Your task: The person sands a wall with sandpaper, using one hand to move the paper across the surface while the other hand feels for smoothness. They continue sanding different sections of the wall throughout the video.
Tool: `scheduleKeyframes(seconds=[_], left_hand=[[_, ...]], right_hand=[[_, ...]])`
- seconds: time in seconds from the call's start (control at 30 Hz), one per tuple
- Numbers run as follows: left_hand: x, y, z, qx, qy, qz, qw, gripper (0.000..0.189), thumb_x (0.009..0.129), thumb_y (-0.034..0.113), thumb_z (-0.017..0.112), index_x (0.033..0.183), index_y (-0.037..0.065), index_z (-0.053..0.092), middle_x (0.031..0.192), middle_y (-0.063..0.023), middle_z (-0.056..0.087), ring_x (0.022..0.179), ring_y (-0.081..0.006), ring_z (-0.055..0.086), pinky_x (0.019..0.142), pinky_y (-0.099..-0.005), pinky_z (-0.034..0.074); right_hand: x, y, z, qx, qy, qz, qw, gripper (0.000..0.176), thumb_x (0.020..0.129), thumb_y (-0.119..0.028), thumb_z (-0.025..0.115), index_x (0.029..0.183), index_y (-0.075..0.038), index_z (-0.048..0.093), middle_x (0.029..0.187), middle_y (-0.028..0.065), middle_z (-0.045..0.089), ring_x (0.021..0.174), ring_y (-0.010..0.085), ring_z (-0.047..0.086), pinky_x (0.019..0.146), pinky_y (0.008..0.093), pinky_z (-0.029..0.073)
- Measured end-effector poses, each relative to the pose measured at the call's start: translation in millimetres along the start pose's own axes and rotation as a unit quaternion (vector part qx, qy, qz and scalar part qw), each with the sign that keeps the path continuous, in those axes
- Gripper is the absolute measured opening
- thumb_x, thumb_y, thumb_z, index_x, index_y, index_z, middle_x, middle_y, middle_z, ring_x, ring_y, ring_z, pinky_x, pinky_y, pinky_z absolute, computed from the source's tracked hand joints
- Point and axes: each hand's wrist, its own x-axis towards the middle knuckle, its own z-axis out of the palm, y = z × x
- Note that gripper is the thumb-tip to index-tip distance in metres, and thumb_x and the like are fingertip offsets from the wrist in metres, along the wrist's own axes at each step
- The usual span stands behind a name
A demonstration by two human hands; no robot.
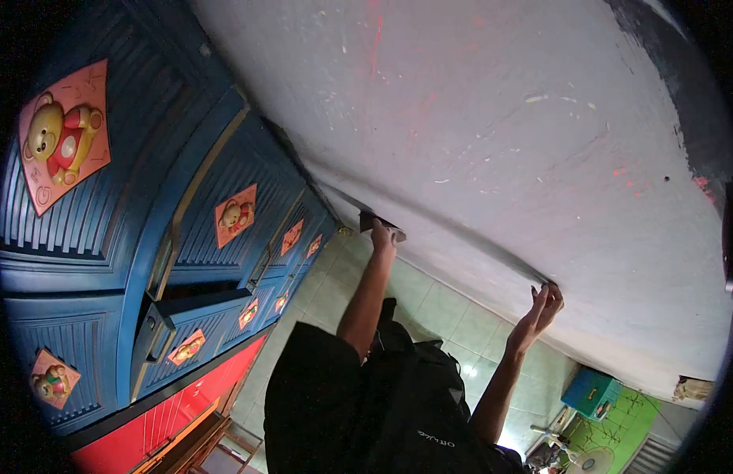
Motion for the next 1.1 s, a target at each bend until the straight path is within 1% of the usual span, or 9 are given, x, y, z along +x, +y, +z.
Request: scheduleKeyframes(seconds=[0.13, 0.27, 0.33, 0.4, 0.5, 0.6, 0.67, 0.93, 1.1], left_hand=[[-171.4, -9.3, 54.2, 0.166, -0.079, 0.224, 0.957, 0.067, 0.098, 0.057, 0.028, 0.123, 0.000, 0.050, 0.078, -0.0123, 0.068, 0.077, -0.0204, 0.061, 0.082, -0.0308, 0.043], [-165.4, -15.6, 56.4, 0.298, -0.068, 0.314, 0.899, 0.061, 0.101, 0.046, 0.027, 0.128, -0.005, 0.045, 0.066, -0.0164, 0.064, 0.076, -0.0266, 0.058, 0.077, -0.0343, 0.044], [-171.3, -12.6, 66.2, 0.220, -0.063, 0.358, 0.905, 0.065, 0.100, 0.051, 0.026, 0.125, -0.005, 0.048, 0.072, -0.0167, 0.067, 0.078, -0.0236, 0.060, 0.077, -0.0327, 0.045], [-211.6, 8.0, 77.1, 0.254, -0.087, 0.248, 0.931, 0.062, 0.102, 0.046, 0.028, 0.133, -0.005, 0.042, 0.094, -0.0204, 0.065, 0.086, -0.0234, 0.060, 0.078, -0.0351, 0.045], [-258.5, 23.5, 93.0, 0.234, -0.124, 0.439, 0.858, 0.059, 0.103, 0.040, 0.032, 0.137, -0.008, 0.036, 0.118, -0.0238, 0.056, 0.100, -0.0254, 0.056, 0.086, -0.0376, 0.044], [-286.3, 37.9, 109.7, 0.332, -0.207, 0.765, 0.511, 0.044, 0.100, 0.014, 0.033, 0.136, -0.012, 0.035, 0.142, -0.0331, 0.033, 0.134, -0.0512, 0.027, 0.111, -0.0550, 0.022], [-234.1, 23.8, 97.6, 0.399, -0.251, 0.796, 0.380, 0.043, 0.092, 0.009, 0.038, 0.127, -0.017, 0.040, 0.130, -0.0400, 0.039, 0.125, -0.0594, 0.031, 0.105, -0.0656, 0.025], [-336.1, 79.9, 178.1, 0.262, -0.368, 0.842, 0.295, 0.048, 0.087, 0.010, 0.047, 0.128, -0.015, 0.041, 0.129, -0.0417, 0.042, 0.118, -0.0589, 0.043, 0.099, -0.0628, 0.034], [-340.7, 69.4, 184.6, 0.255, -0.291, 0.864, 0.322, 0.046, 0.089, 0.014, 0.053, 0.127, -0.011, 0.046, 0.133, -0.0343, 0.044, 0.123, -0.0538, 0.042, 0.102, -0.0577, 0.036]], right_hand=[[4.8, 10.8, 6.2, -0.012, 0.017, -0.010, 1.000, 0.030, 0.099, -0.027, 0.047, 0.115, -0.001, 0.046, 0.108, 0.0082, 0.046, 0.106, 0.0184, 0.047, 0.096, 0.0419, 0.043], [8.8, 28.4, -1.6, 0.086, 0.012, -0.016, 0.996, 0.031, 0.099, -0.031, 0.046, 0.112, -0.003, 0.046, 0.110, 0.0082, 0.042, 0.106, 0.0181, 0.045, 0.098, 0.0426, 0.040], [10.4, 23.6, -2.7, 0.092, 0.005, -0.025, 0.995, 0.032, 0.099, -0.032, 0.046, 0.113, -0.003, 0.046, 0.110, 0.0084, 0.040, 0.107, 0.0186, 0.045, 0.098, 0.0421, 0.040], [7.7, 17.1, -3.4, 0.096, -0.001, -0.028, 0.995, 0.033, 0.099, -0.033, 0.045, 0.114, -0.003, 0.046, 0.111, 0.0086, 0.039, 0.107, 0.0190, 0.045, 0.098, 0.0416, 0.039], [-0.5, 11.2, -3.4, 0.022, -0.006, -0.028, 0.999, 0.035, 0.100, -0.033, 0.044, 0.116, -0.002, 0.046, 0.111, 0.0083, 0.037, 0.107, 0.0196, 0.045, 0.097, 0.0409, 0.039], [3.9, 18.1, 0.3, 0.003, 0.006, -0.045, 0.999, 0.036, 0.100, -0.033, 0.042, 0.116, -0.001, 0.048, 0.110, 0.0085, 0.037, 0.107, 0.0198, 0.044, 0.095, 0.0384, 0.041], [0.9, 8.6, 2.7, 0.012, 0.022, -0.049, 0.998, 0.036, 0.101, -0.032, 0.040, 0.116, -0.001, 0.050, 0.111, 0.0092, 0.039, 0.106, 0.0200, 0.045, 0.094, 0.0379, 0.041], [-3.7, -0.4, -4.1, 0.031, 0.014, -0.057, 0.998, 0.034, 0.100, -0.031, 0.040, 0.115, -0.004, 0.055, 0.117, 0.0098, 0.046, 0.107, 0.0198, 0.046, 0.088, 0.0362, 0.045], [-2.7, 6.6, -1.1, 0.060, 0.014, -0.059, 0.996, 0.036, 0.100, -0.033, 0.040, 0.114, -0.004, 0.056, 0.118, 0.0100, 0.047, 0.106, 0.0205, 0.048, 0.088, 0.0364, 0.047]])
